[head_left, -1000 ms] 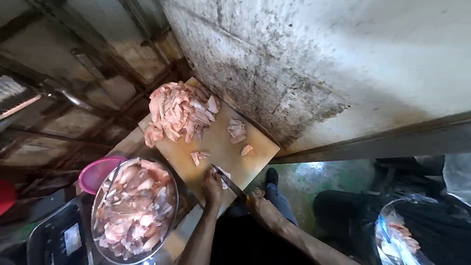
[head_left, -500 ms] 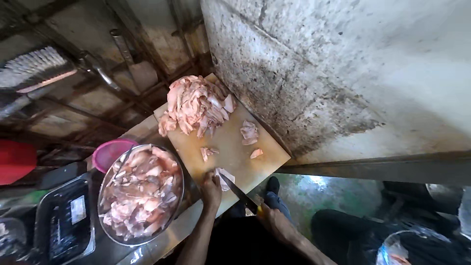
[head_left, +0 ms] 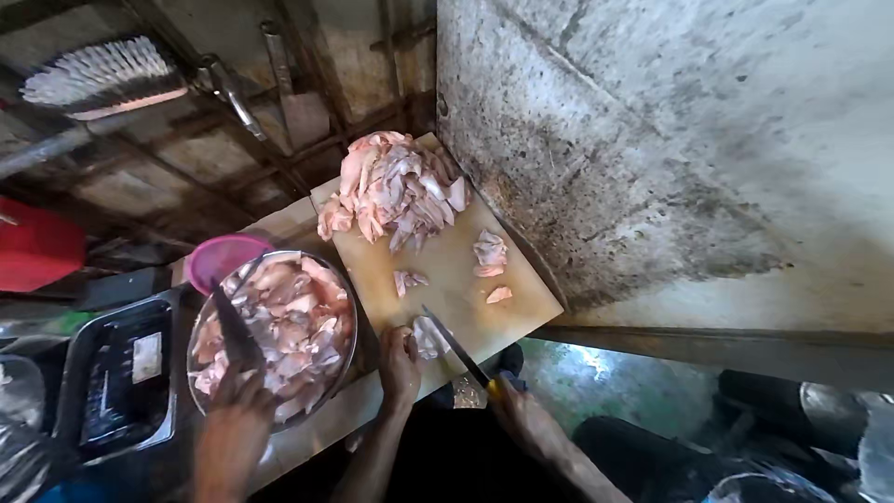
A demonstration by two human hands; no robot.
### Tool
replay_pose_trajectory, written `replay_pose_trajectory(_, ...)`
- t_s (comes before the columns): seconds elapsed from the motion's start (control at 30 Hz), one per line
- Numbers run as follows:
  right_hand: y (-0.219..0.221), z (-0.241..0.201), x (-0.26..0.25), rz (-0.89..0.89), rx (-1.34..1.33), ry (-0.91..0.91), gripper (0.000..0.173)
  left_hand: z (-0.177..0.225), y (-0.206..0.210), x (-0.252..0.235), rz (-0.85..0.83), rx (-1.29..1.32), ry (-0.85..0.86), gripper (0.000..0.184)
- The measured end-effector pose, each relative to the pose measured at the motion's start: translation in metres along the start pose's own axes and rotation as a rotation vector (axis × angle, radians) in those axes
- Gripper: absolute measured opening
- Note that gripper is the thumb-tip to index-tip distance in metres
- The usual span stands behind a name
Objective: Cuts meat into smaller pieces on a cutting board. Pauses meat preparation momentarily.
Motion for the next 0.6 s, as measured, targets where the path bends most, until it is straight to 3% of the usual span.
replay_pose_trajectory(0.17, 0.012, -0.052, -0.015, -0.030, 0.169, 0.067, 0.041, 0.006, 0.009, -0.002, 0.004, 0.010, 0.074, 0.018)
replay_pose_trajectory(0.4, 0.012, -0.039, 0.008, -0.066, 0.230, 0.176, 0.042, 0.000, 0.025, -0.003, -0.043, -0.060, 0.093, 0.018)
replay_pose_trajectory(0.6, 0.007, -0.086, -0.047, -0.082, 0.187, 0.124, 0.044, 0.006, 0.015, -0.005, -0.187, -0.107, 0.086, 0.020)
Point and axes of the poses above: each hand's wrist, its own x-axis away from the middle knuckle, its own y-axis out of the palm, z = x × y, the point moved 3 cm from there along -x, towards the middle knuckle, and after that the axes turned 6 degrees about y, right-handed, at the moved point
